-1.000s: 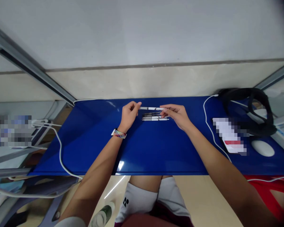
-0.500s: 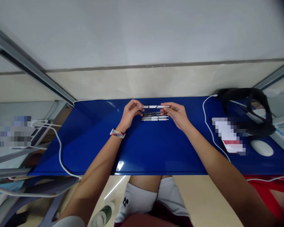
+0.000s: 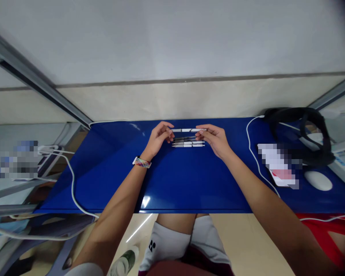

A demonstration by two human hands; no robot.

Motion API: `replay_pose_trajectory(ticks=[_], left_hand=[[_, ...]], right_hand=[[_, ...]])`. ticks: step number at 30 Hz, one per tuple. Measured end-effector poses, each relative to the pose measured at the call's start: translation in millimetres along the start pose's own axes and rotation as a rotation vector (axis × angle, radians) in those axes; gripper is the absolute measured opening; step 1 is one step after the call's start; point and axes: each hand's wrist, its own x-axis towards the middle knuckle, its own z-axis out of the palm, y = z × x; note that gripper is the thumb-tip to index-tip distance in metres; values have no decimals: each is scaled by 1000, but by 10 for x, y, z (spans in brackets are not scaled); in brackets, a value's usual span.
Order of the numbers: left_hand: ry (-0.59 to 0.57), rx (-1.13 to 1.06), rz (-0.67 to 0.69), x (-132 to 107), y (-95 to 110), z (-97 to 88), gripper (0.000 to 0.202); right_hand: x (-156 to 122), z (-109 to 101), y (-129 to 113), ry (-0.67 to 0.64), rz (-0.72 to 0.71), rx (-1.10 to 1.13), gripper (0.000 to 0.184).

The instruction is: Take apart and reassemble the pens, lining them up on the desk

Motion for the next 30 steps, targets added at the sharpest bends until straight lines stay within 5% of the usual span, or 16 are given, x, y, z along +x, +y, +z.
replay_pose_trajectory(ticks=[16, 21, 26, 30], left_hand=[[71, -11, 12, 12, -73, 36, 29], [61, 9, 62, 8, -81, 55, 69], [7, 10, 20, -10, -41, 80, 31], [23, 23, 57, -4, -33, 76, 26]], right_hand=[[0, -1, 10, 3, 12, -9, 34], [2, 14, -15, 15, 22, -9, 37], [-1, 6, -5, 8, 16, 6, 33], [1, -16, 14, -5, 17, 6, 30]])
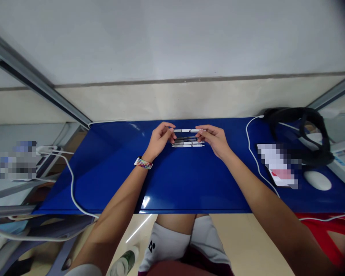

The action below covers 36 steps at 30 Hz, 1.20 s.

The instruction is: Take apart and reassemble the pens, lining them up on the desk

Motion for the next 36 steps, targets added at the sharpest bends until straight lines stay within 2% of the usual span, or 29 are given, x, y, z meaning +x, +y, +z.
replay_pose_trajectory(ticks=[8, 14, 21, 27, 31, 36], left_hand=[[-19, -38, 18, -9, -14, -15, 31], [29, -18, -17, 1, -16, 10, 23], [33, 84, 37, 6, -46, -4, 16], [58, 44, 11, 8, -35, -20, 34], [49, 56, -40, 6, -23, 7, 29], [92, 101, -6, -8, -14, 26, 26]], right_hand=[[3, 2, -36, 12, 46, 25, 33], [4, -3, -27, 11, 17, 18, 30], [3, 2, -42, 16, 38, 35, 31], [3, 4, -48, 10, 22, 50, 30], [0, 12, -55, 13, 31, 37, 32], [-1, 11, -54, 23, 50, 40, 35]])
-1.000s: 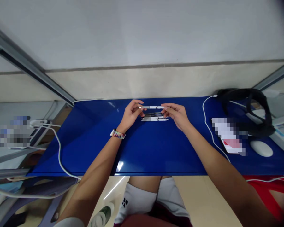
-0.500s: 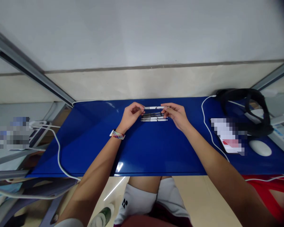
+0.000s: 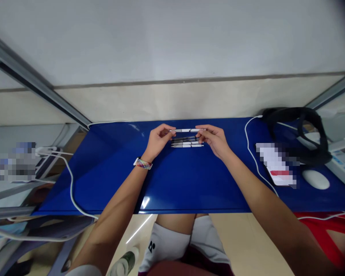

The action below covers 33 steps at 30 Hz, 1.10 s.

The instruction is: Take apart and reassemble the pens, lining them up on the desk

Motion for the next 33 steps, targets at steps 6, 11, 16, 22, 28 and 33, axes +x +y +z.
replay_pose_trajectory(ticks=[6, 11, 16, 22, 28, 33], left_hand=[[-8, 42, 4, -3, -4, -25, 25], [-38, -42, -50, -1, 23, -6, 29], [-35, -123, -77, 4, 12, 0, 30], [-15, -159, -114, 10, 10, -1, 34], [-13, -144, -109, 7, 19, 20, 31], [-17, -92, -89, -7, 25, 26, 30]], right_hand=[[0, 6, -16, -7, -2, 15, 33], [3, 10, -12, -9, -23, 11, 32], [-2, -6, 11, -17, -25, -22, 30], [-6, 7, 16, -16, -61, -70, 30], [1, -10, 45, -20, -47, -31, 25], [13, -40, 45, 0, 9, 10, 24]])
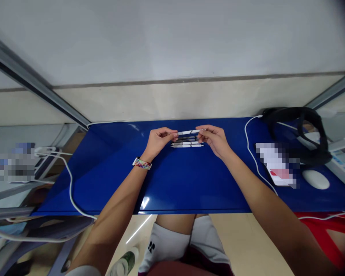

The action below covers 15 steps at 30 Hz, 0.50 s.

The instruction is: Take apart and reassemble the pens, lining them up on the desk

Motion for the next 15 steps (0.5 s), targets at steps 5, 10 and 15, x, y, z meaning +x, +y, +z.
replay_pose_trajectory(ticks=[5, 10, 15], left_hand=[[0, 10, 16, -6, 14, 3, 31], [14, -6, 37, -5, 5, 17, 31], [53, 11, 69, 13, -40, 6, 29]], right_hand=[[4, 26, -33, -9, 85, 104, 27], [-9, 43, -102, -65, 166, 256, 36], [-36, 61, -88, -79, 179, 300, 41]])
